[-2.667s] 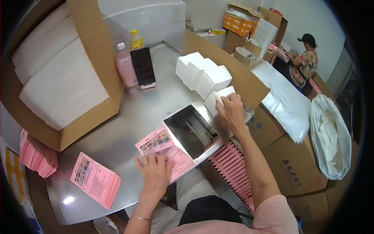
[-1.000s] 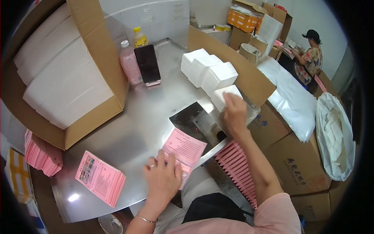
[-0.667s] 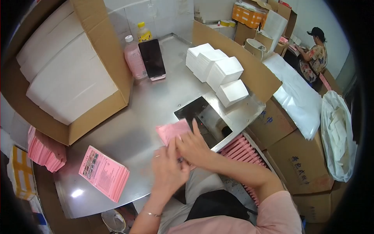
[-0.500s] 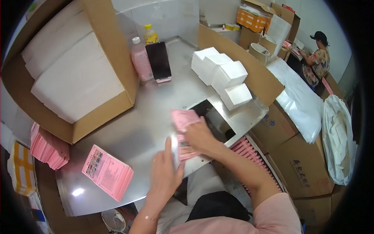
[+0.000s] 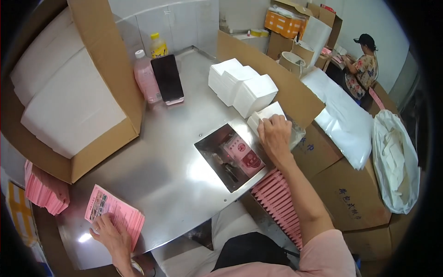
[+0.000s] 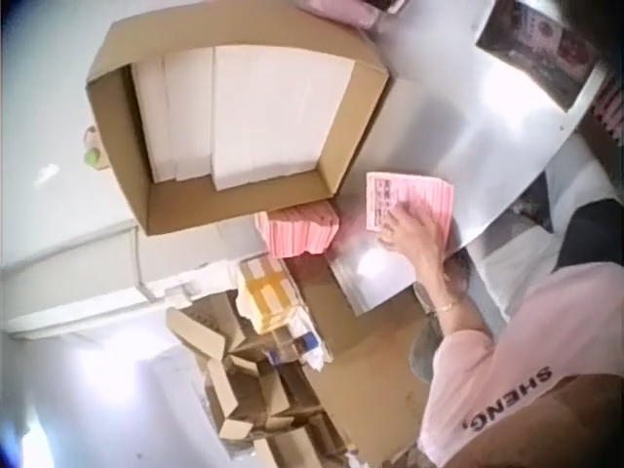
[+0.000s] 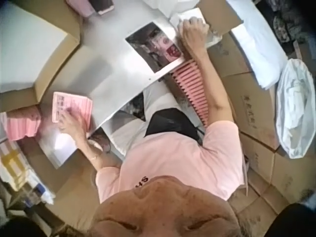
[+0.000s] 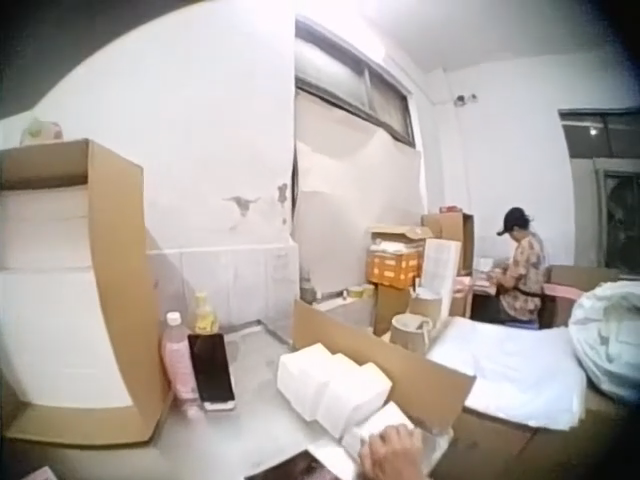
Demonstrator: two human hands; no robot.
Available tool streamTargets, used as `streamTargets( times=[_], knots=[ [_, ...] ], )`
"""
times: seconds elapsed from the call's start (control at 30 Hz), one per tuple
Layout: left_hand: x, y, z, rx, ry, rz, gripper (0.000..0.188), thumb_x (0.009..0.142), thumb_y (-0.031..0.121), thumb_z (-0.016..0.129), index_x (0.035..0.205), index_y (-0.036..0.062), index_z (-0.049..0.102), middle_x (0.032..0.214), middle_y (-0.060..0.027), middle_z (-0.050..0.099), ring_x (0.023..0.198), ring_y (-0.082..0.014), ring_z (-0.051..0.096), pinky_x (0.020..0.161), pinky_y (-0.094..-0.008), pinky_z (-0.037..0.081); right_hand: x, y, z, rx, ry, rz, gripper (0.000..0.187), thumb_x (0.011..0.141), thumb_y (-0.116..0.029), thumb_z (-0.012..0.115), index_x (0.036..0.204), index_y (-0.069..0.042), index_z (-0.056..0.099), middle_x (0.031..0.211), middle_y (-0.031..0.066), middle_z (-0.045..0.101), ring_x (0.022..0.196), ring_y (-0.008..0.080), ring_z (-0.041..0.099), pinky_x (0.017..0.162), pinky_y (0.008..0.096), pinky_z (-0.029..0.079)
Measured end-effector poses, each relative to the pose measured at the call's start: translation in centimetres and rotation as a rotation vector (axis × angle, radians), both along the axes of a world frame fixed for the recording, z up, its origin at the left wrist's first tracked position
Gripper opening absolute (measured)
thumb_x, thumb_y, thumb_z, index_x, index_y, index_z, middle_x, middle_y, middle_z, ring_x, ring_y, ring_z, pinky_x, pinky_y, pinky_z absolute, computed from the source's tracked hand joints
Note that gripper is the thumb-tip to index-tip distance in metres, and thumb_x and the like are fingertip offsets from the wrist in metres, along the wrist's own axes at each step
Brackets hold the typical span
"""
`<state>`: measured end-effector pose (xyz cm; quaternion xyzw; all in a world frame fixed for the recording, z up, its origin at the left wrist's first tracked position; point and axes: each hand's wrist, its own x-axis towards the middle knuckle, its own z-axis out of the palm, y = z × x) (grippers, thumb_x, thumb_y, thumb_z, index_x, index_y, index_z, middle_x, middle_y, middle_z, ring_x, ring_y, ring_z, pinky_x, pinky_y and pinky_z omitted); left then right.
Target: Manually counting and packaging tissue packets into boxes and plastic bags.
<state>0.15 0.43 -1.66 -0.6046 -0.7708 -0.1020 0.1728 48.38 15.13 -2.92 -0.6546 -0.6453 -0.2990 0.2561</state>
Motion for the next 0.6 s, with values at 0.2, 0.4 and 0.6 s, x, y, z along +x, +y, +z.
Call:
streamTargets(
  times=[0.2,0.4,0.6],
  knots=[
    [4.8,1.0,2.5,0.103,-0.594,-0.407,0.011,0.087,0.002,0.056,0.098,0.0028,0.055,0.096,-0.0172,0.056,0.099,-0.0369,0.055,0.086,-0.0474,0.042,0.0,0.4,0.6,0.059,0.157,0.079,0.017,0.09,-0.018,0.065,0.083,-0.002,0.069,0.084,0.0116,0.058,0.084,0.0299,0.056,0.073,0.0436,0.044],
    [14.8,4.1,-0.3,0.021,-0.369,-0.781,0.02,0.087,0.0,0.06,0.107,0.0025,0.058,0.1,-0.0192,0.057,0.093,-0.0388,0.054,0.079,-0.0475,0.044,1.6,0.3,0.7,-0.022,0.236,0.12,0.012,0.089,-0.014,0.066,0.087,-0.003,0.07,0.088,0.0114,0.059,0.086,0.0303,0.056,0.073,0.0451,0.045],
    [17.0,4.2,-1.9,0.038,-0.511,-0.851,0.024,0.083,-0.001,0.062,0.107,0.0002,0.058,0.104,-0.0192,0.056,0.097,-0.0372,0.053,0.084,-0.0485,0.043,0.9,-0.6,0.9,0.083,0.182,0.115,0.029,0.08,-0.003,0.065,0.109,-0.006,0.069,0.101,0.0135,0.063,0.092,0.0338,0.059,0.08,0.0444,0.047]
  ],
)
